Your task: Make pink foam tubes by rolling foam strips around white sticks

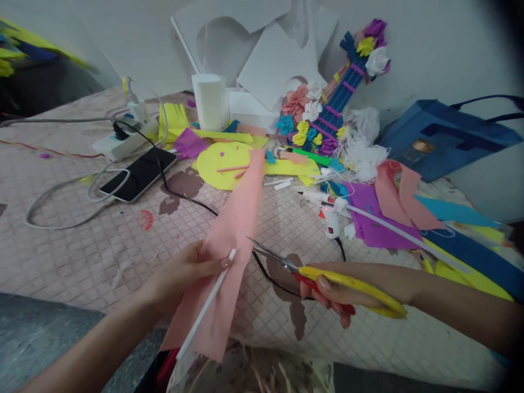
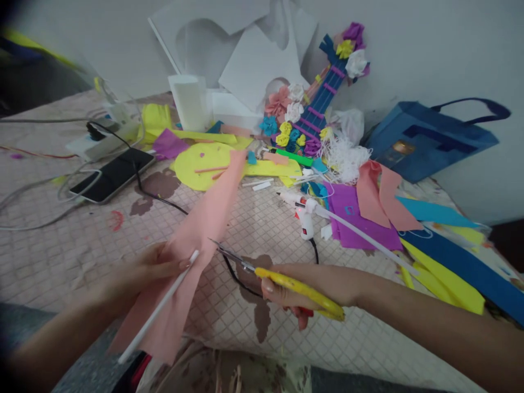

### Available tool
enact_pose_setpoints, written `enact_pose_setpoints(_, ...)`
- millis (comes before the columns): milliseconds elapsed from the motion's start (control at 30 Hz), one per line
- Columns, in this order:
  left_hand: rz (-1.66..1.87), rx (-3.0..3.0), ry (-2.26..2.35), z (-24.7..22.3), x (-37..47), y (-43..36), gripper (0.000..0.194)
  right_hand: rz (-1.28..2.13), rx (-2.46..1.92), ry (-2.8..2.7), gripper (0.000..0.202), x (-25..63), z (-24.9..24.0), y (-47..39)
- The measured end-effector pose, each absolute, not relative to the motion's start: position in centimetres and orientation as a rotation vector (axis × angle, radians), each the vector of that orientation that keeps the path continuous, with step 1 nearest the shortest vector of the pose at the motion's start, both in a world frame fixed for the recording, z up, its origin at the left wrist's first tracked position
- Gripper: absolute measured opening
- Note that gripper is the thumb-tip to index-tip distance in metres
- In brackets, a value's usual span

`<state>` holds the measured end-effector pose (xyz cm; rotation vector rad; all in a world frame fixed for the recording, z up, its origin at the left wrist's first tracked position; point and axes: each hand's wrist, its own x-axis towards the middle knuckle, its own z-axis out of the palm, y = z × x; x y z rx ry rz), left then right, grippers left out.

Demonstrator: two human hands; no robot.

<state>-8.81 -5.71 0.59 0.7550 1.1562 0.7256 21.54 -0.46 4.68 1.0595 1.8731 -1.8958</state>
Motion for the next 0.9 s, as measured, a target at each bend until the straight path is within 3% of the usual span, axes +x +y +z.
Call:
enact_pose_setpoints(267,0.717,0.685,1.067,0.2,-8.9,-5.7,0.029,-1.840,1.017,1.834,0.050,19.4,5.6,0.7)
enact_pose_setpoints(700,0.681,0.683,1.081,0.7,-9.0,-5.6,0.037,-1.734,1.097,1.819,0.058,18.6,6.0,1.4)
enact_pose_setpoints(900,0.702,0.705,1.054,0.3,-9.1,-5.5,0.035,-1.632,1.025,1.833,0.050,18.9,6.2,2.0)
